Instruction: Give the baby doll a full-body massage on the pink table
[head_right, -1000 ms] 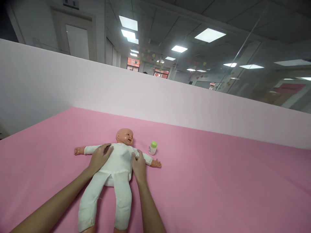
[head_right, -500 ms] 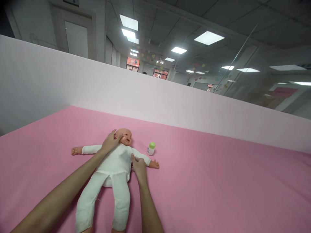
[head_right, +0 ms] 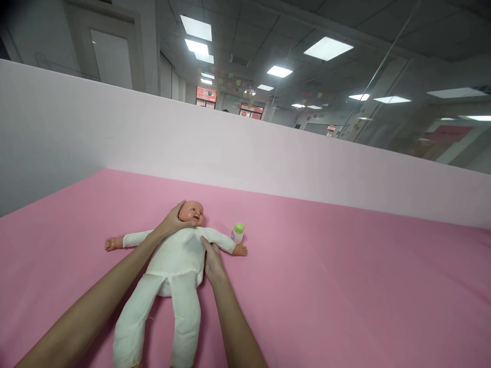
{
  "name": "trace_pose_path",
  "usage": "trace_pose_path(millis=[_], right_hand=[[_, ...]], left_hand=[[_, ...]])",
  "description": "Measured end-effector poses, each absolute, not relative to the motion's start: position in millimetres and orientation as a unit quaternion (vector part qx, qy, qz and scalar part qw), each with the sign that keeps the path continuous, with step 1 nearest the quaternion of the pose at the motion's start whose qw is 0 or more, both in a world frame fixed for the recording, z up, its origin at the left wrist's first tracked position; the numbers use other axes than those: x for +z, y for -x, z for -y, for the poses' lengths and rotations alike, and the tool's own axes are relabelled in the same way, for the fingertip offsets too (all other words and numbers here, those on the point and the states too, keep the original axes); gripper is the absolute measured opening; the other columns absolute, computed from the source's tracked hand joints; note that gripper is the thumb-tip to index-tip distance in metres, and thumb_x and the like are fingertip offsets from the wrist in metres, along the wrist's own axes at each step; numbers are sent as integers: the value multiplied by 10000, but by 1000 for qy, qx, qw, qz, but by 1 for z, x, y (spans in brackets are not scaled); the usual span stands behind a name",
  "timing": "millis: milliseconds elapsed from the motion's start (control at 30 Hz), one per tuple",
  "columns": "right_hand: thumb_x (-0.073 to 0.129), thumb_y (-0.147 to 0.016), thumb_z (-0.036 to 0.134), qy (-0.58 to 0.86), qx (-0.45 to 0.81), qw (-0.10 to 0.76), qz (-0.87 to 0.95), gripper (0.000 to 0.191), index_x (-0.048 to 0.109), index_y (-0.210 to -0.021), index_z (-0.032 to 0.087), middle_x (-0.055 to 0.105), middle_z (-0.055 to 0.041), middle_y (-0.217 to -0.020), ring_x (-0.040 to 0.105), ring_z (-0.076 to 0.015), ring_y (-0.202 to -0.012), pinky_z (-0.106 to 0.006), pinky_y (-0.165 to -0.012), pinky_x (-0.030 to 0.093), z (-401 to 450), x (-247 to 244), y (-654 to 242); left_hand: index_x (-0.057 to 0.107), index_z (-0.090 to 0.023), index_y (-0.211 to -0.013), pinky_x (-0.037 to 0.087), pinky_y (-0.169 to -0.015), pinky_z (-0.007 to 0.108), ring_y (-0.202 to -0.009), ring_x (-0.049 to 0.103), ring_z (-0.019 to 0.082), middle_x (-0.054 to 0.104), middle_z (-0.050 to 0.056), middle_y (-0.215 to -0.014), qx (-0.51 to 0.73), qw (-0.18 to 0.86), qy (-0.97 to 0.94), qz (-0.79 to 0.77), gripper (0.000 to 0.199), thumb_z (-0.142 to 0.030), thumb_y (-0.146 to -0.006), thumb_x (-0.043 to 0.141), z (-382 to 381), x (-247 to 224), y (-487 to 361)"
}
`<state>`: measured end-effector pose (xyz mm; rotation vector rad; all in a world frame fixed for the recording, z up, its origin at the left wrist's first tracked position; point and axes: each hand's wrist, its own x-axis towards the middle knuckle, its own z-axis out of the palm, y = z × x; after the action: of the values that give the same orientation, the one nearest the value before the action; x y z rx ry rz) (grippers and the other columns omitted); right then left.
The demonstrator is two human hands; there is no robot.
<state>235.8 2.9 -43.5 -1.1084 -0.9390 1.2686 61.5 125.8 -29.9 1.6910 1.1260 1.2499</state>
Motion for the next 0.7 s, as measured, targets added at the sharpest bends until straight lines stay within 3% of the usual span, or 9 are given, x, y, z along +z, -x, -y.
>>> trace_pose_path(millis=[133,267,400,700], right_hand=[[680,-876,556,472,541,576,390,451,617,-1095,166,760,-168,-1151,729,-300,-1119,-337,-855,605,-5,-35,-233],[695,-876,528,483,527,591,373,451,574,-1151,191,767,-129,-1100,744,-280,-1068,-305,-778,607,-5,-35,-222],[707,-868,505,480,509,602,384,458,581,-1162,177,754,-141,-1164,733,-292,-1092,-316,-835,608,-4,-28,-216],[603,-940,558,499,347,575,548,459,680,-1184,176,754,-127,-1198,692,-298,-1177,-349,-958,559,35,83,-224]], left_hand=[[486,-177,-1501,424,-1141,489,-1399,497,395,540,188,-1502,500,358,-656,-437,1099,-484,-555,955,-128,-35,-63],[431,-180,-1513,443,-1129,471,-1392,514,355,536,177,-1502,497,344,-656,-452,1058,-491,-629,920,-129,-43,-65],[416,-193,-1501,478,-1105,423,-1376,543,319,540,166,-1506,525,385,-617,-443,990,-486,-689,901,-121,-37,-65],[309,-260,-1569,587,-982,390,-1322,607,312,504,153,-1558,647,430,-525,-347,874,-506,-864,763,-87,30,-82]])
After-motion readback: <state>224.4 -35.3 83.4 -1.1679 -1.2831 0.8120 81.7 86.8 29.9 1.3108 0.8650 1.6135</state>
